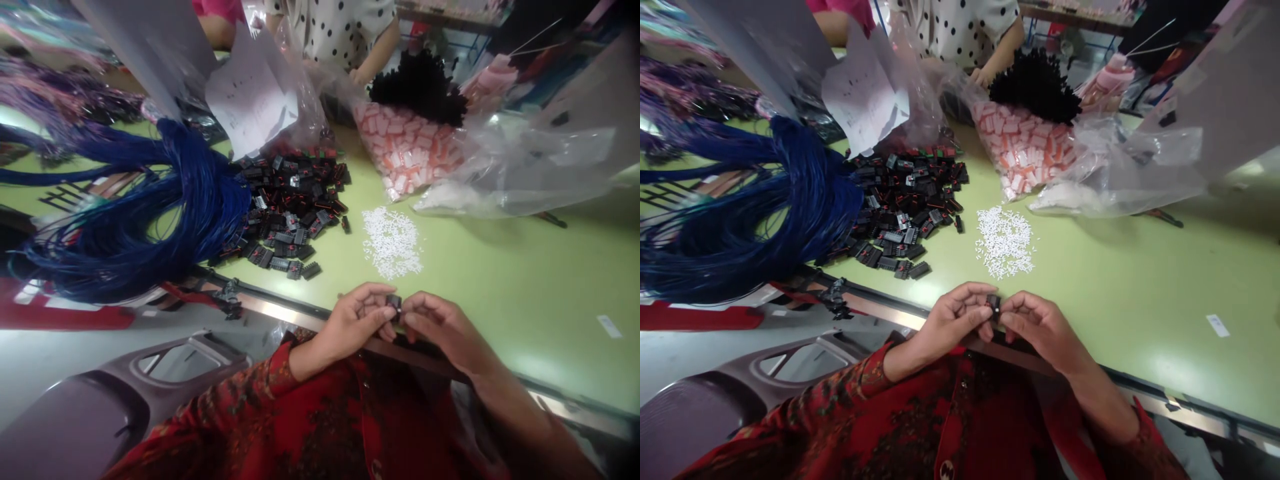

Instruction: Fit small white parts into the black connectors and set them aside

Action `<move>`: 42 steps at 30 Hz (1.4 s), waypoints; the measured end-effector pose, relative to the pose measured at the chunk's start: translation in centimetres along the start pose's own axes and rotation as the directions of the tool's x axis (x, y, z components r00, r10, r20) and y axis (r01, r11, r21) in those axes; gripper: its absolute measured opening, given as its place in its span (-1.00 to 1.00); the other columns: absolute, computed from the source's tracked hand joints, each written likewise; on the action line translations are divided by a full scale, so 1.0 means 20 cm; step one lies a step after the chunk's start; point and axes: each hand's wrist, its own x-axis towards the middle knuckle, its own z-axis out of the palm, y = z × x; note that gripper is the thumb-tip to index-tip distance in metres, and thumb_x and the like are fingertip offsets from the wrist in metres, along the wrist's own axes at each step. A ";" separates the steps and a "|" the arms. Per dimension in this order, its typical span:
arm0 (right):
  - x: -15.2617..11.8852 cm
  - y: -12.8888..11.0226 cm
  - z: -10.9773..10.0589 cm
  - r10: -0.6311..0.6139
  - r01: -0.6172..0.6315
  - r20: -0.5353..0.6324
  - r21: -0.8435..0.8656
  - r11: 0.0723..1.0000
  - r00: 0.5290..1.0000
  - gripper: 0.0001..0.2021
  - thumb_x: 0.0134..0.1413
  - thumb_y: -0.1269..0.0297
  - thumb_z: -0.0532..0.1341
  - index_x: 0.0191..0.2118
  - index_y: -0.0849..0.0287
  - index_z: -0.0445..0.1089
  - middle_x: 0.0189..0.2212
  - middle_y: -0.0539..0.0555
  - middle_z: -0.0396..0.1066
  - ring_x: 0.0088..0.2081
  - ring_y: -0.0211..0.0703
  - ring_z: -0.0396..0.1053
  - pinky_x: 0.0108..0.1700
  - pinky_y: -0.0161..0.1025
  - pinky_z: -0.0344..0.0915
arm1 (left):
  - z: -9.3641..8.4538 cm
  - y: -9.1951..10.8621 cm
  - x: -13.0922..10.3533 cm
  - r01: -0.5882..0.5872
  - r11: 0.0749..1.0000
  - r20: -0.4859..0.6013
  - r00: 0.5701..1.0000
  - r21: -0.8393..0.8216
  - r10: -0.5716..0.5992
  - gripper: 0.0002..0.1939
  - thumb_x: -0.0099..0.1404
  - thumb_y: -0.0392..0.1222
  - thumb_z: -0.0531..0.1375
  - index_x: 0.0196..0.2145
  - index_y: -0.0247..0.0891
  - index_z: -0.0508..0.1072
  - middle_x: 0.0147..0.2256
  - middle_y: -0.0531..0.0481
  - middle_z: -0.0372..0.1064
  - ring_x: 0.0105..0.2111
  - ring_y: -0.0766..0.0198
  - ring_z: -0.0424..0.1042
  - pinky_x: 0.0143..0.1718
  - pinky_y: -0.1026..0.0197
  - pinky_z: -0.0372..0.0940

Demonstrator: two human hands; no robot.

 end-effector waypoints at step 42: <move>0.13 -0.05 0.05 -0.080 0.083 -0.025 0.157 0.984 0.997 -0.82 0.21 0.17 0.32 -0.35 0.15 0.44 -0.49 -0.03 0.41 -0.43 -0.26 0.33 -0.27 -0.21 0.35 | -0.01 -0.01 0.04 -0.022 0.992 -0.082 0.997 -0.122 0.012 -0.57 0.24 -0.11 0.43 0.00 -0.29 0.48 -0.31 0.04 0.46 -0.44 0.37 0.54 -0.35 0.29 0.50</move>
